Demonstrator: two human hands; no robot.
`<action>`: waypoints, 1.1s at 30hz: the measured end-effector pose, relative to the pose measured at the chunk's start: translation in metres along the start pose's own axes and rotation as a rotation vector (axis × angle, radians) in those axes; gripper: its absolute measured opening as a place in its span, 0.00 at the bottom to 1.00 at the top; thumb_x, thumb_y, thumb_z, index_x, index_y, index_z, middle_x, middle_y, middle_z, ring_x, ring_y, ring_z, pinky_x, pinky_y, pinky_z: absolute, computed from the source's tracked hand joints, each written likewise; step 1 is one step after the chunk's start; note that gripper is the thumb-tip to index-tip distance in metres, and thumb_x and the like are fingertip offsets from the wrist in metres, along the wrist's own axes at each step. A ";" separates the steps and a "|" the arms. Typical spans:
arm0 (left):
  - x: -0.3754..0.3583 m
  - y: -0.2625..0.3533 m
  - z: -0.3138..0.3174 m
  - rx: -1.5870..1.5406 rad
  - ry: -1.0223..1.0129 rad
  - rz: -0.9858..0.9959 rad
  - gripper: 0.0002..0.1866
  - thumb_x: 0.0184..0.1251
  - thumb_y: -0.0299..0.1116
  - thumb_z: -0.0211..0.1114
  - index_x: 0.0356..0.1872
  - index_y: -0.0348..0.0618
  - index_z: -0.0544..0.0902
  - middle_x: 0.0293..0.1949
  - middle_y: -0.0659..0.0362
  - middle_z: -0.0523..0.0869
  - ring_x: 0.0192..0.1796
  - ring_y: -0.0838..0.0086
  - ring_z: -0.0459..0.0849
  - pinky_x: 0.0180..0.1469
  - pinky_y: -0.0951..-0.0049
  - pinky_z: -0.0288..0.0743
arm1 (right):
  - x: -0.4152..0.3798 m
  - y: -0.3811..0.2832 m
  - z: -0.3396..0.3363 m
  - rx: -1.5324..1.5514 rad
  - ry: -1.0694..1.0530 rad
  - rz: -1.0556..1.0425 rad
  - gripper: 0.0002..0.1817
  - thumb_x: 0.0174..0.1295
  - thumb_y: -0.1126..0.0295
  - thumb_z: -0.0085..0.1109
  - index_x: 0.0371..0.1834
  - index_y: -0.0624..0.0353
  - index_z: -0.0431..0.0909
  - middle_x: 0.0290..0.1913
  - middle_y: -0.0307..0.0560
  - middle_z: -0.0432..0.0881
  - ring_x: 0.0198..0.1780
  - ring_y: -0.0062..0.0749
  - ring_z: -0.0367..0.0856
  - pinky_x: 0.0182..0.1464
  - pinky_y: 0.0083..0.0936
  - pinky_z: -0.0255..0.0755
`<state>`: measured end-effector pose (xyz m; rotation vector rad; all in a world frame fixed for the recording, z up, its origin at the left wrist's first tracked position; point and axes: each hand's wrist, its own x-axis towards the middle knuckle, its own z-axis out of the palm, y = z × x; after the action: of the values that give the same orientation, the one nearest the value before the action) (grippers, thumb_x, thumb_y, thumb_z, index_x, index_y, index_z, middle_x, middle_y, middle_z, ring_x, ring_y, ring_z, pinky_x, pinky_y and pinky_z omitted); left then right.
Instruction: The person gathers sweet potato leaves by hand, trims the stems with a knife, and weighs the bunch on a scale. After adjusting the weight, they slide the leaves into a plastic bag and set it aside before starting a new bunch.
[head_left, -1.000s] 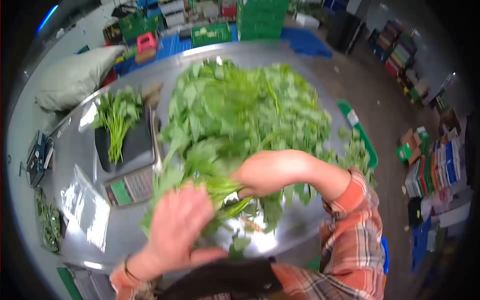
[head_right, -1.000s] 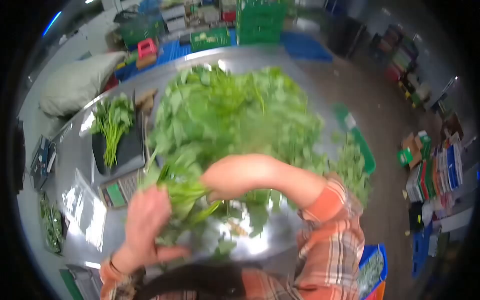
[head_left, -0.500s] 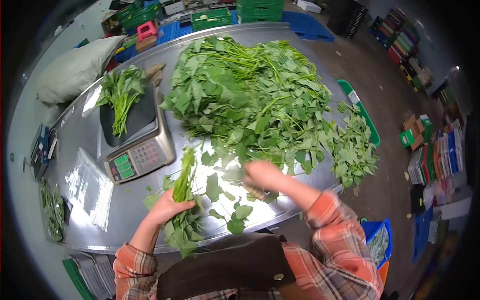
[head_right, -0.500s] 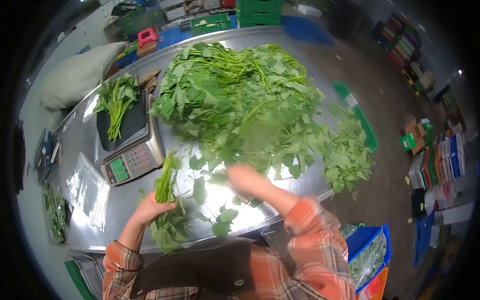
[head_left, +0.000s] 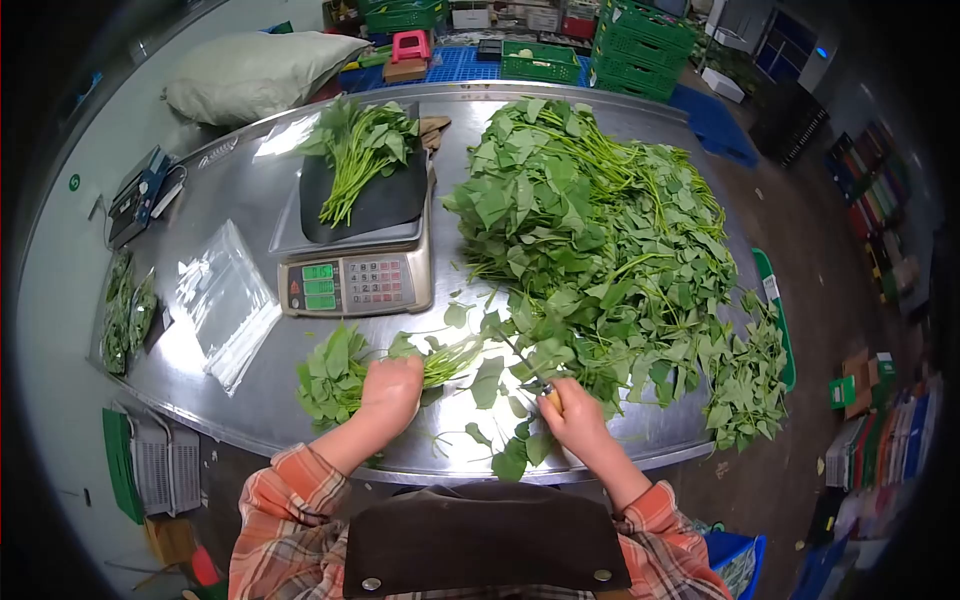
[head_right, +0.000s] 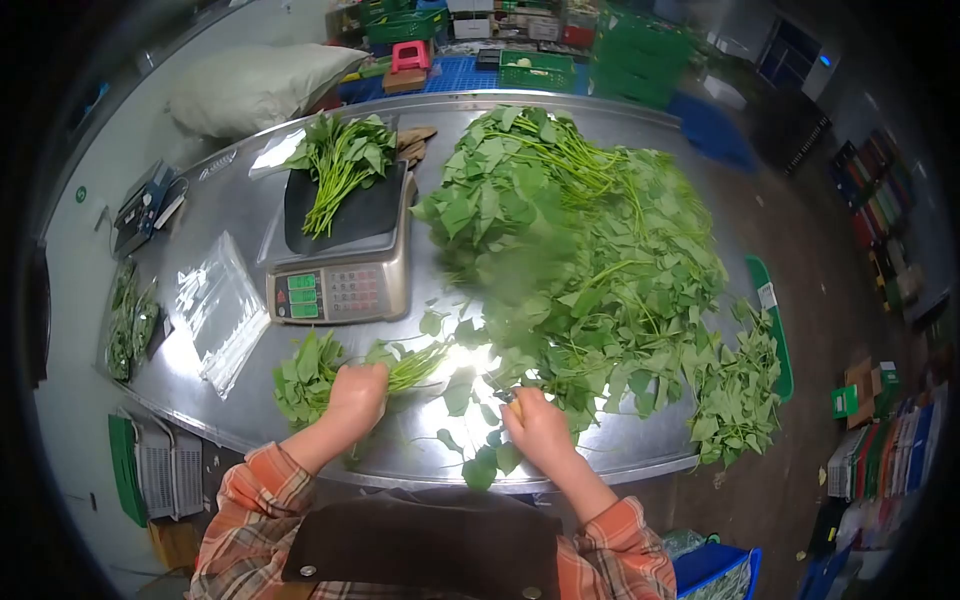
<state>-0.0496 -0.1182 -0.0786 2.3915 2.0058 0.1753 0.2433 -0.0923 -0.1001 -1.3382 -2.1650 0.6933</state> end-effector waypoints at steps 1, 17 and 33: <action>0.000 0.000 -0.001 0.000 -0.001 0.005 0.06 0.45 0.24 0.60 0.25 0.39 0.73 0.22 0.49 0.79 0.26 0.53 0.78 0.32 0.55 0.68 | 0.003 -0.007 0.000 0.010 -0.032 0.001 0.16 0.57 0.66 0.58 0.45 0.61 0.69 0.36 0.56 0.78 0.35 0.53 0.79 0.37 0.41 0.73; 0.011 -0.011 -0.044 -1.482 -0.201 -0.443 0.22 0.57 0.36 0.69 0.51 0.36 0.77 0.48 0.57 0.81 0.46 0.76 0.79 0.51 0.72 0.73 | 0.038 0.005 -0.014 -0.439 -0.219 -0.117 0.23 0.55 0.57 0.60 0.49 0.61 0.72 0.42 0.55 0.78 0.39 0.52 0.78 0.44 0.43 0.72; -0.009 0.035 -0.003 -1.663 -0.522 -0.223 0.32 0.52 0.31 0.72 0.59 0.38 0.69 0.49 0.59 0.80 0.51 0.75 0.77 0.56 0.73 0.69 | 0.058 -0.075 0.022 1.162 -0.283 0.426 0.21 0.60 0.61 0.62 0.52 0.57 0.68 0.26 0.35 0.76 0.17 0.15 0.71 0.17 0.13 0.64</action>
<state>-0.0168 -0.1335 -0.0732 0.9590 0.9781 0.7260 0.1566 -0.0721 -0.0591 -1.0155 -1.1539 1.9816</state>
